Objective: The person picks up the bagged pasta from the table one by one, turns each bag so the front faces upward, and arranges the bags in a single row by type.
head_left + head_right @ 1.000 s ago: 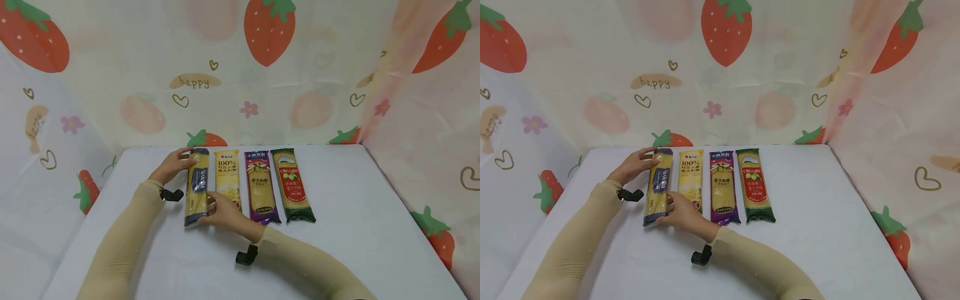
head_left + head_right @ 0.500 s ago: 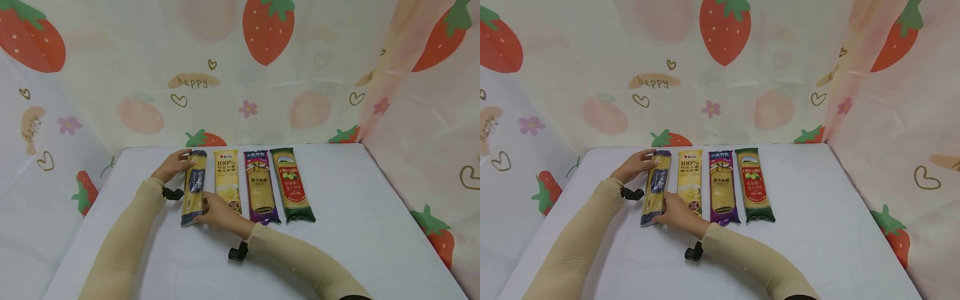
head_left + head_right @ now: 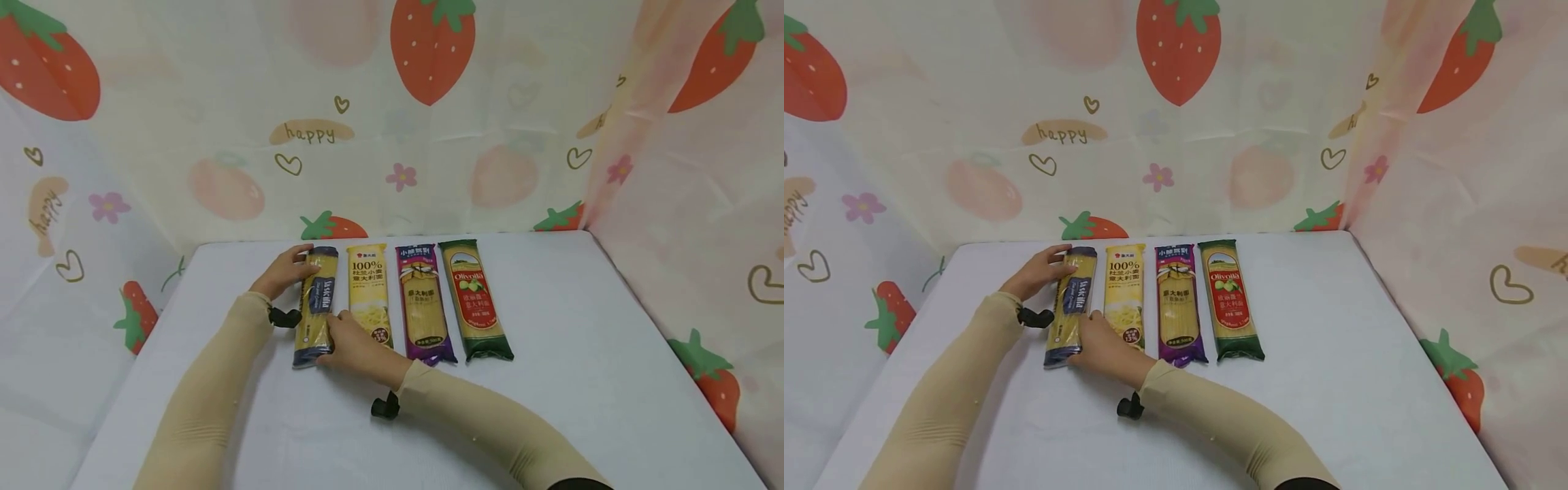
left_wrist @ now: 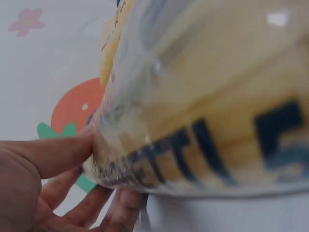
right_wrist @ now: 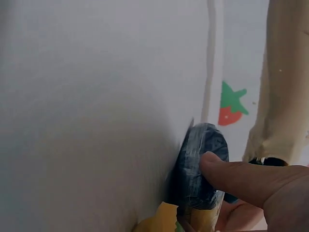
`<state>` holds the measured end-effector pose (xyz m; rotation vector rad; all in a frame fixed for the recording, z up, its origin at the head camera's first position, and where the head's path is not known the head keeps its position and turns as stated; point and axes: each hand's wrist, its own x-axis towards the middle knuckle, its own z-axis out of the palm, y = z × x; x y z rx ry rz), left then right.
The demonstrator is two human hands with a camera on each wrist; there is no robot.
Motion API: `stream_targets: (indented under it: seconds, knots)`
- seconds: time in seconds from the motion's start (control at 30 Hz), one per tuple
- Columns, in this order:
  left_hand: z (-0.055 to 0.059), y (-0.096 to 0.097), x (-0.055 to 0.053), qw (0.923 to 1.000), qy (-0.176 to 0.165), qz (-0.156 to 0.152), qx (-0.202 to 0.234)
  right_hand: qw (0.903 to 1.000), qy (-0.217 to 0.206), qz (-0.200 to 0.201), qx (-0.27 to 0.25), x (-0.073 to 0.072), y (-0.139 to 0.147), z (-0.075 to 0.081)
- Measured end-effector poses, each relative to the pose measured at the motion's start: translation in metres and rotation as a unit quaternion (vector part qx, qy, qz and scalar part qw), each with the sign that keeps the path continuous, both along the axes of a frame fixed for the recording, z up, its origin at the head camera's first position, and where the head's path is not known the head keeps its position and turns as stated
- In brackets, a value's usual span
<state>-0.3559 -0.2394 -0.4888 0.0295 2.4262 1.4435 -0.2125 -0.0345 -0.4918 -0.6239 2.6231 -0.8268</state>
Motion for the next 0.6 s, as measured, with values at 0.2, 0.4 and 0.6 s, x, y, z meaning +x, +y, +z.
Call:
stream_targets:
  seconds: [0.2,0.4,0.6]
  knots:
    - [0.000,0.002,0.002,0.9996,-0.001,0.018,-0.020,0.9993,0.024,0.007,0.028,0.003,-0.003,0.005]
    - [0.001,0.004,0.011,0.9996,-0.012,0.025,-0.012,0.9991,0.037,0.015,0.016,0.007,0.001,0.006]
    - [0.002,0.002,0.025,0.9997,-0.011,0.012,-0.020,0.9987,0.045,0.018,-0.018,0.009,0.014,0.013]
